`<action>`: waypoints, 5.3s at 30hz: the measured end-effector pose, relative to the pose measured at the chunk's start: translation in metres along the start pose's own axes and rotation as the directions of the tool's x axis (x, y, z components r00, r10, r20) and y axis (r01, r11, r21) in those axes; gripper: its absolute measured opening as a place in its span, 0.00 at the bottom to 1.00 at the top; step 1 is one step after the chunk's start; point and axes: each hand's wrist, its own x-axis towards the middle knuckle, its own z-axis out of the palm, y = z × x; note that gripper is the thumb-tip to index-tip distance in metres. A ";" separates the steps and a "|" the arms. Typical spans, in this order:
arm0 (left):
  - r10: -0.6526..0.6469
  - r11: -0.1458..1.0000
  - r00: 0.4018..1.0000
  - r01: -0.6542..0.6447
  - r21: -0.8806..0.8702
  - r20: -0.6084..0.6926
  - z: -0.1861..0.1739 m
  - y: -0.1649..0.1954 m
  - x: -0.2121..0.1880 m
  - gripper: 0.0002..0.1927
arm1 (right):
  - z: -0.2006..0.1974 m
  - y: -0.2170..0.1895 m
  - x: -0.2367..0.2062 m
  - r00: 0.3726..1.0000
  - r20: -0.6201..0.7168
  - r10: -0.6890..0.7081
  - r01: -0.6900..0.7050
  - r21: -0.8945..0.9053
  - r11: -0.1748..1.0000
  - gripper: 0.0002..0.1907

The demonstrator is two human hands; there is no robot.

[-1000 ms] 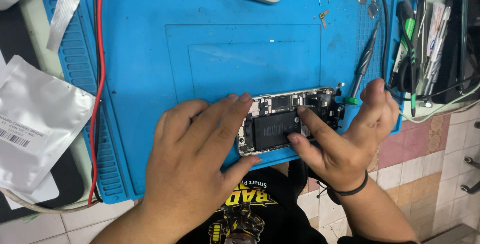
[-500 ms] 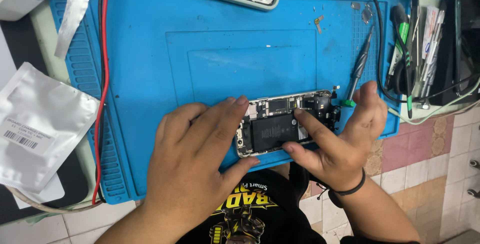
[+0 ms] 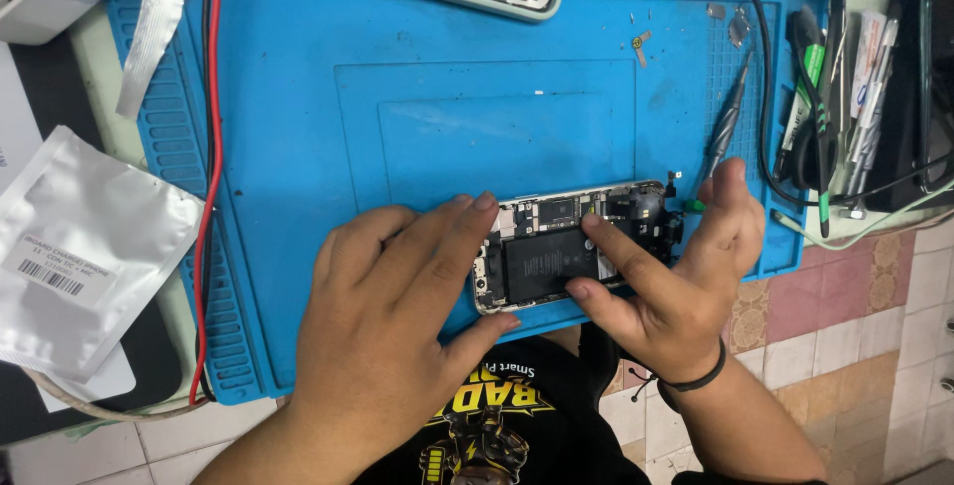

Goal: The person repairs a disassembled smartphone on a blue repair mat, first connecting a cable to the phone's charging port, then pressing and adjusting the battery and internal components by hand. They lift the phone and manipulate a small internal part near the top of the chassis.

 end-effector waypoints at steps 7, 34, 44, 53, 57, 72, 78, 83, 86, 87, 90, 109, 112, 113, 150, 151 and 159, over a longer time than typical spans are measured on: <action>-0.006 1.000 1.000 0.006 -0.005 -0.007 0.001 0.003 0.001 0.45 | 0.000 0.002 0.001 1.000 -0.001 -0.010 0.010 0.021 1.000 0.23; 0.010 1.000 1.000 -0.009 0.018 -0.006 0.001 0.005 0.000 0.44 | 0.005 -0.035 -0.002 0.968 -0.025 0.249 -0.245 0.108 0.963 0.26; -0.001 0.999 1.000 0.000 0.040 0.006 0.003 0.004 0.001 0.44 | 0.005 -0.038 0.000 0.963 -0.013 0.270 -0.268 0.105 0.958 0.27; 0.008 0.999 1.000 -0.008 0.050 0.005 0.001 0.008 -0.001 0.45 | 0.001 -0.044 0.003 0.958 -0.007 0.287 -0.285 0.091 0.954 0.28; 0.014 0.998 1.000 -0.014 0.064 -0.007 0.001 0.010 -0.004 0.45 | 0.001 -0.045 0.001 0.962 -0.034 0.271 -0.268 0.075 0.960 0.29; 0.007 0.995 1.000 -0.005 0.096 -0.022 0.002 0.013 -0.008 0.45 | 0.012 -0.051 -0.022 0.948 -0.156 0.278 -0.267 0.089 0.960 0.25; 0.004 0.996 1.000 -0.003 0.088 -0.013 0.002 0.012 -0.007 0.45 | 0.015 -0.049 -0.022 0.943 -0.158 0.294 -0.281 0.100 0.955 0.26; 0.012 0.997 1.000 -0.011 0.079 -0.009 0.002 0.011 -0.005 0.45 | 0.013 -0.050 -0.017 0.951 -0.112 0.289 -0.283 0.067 0.957 0.28; 0.015 0.997 1.000 -0.015 0.081 0.000 0.002 0.010 -0.005 0.45 | 0.013 -0.050 -0.015 0.953 -0.100 0.287 -0.284 0.042 0.958 0.30; 0.014 0.997 1.000 -0.014 0.080 0.002 0.002 0.010 -0.004 0.45 | 0.013 -0.049 -0.015 0.952 -0.095 0.290 -0.287 0.052 0.957 0.30; 0.015 0.997 1.000 -0.015 0.079 0.002 0.002 0.009 -0.003 0.45 | 0.015 -0.048 -0.016 0.948 -0.084 0.306 -0.299 0.085 0.950 0.29; -0.005 0.998 1.000 0.004 0.061 0.025 0.000 0.005 0.001 0.43 | 0.006 -0.038 -0.011 0.961 -0.061 0.270 -0.273 -0.057 0.960 0.27; 0.002 0.998 1.000 -0.003 0.064 0.016 0.000 0.005 0.001 0.43 | 0.005 -0.038 -0.010 0.966 -0.061 0.251 -0.254 -0.054 0.966 0.26; 0.000 0.998 1.000 -0.001 0.060 0.016 0.000 0.005 0.001 0.43 | 0.005 -0.038 -0.010 0.967 -0.060 0.247 -0.250 -0.049 0.967 0.26; 0.015 0.999 1.000 -0.016 0.030 0.012 -0.003 0.007 -0.003 0.45 | -0.032 -0.002 0.053 0.990 0.143 -0.017 0.008 0.065 0.998 0.14; 0.015 0.999 1.000 -0.016 0.028 0.012 -0.003 0.007 -0.003 0.45 | -0.033 -0.002 0.055 0.988 0.149 -0.031 0.022 0.061 0.998 0.14; 0.024 0.999 1.000 -0.024 0.040 -0.001 -0.004 0.006 -0.005 0.44 | -0.039 -0.008 0.069 0.972 0.223 -0.072 0.069 0.021 0.997 0.12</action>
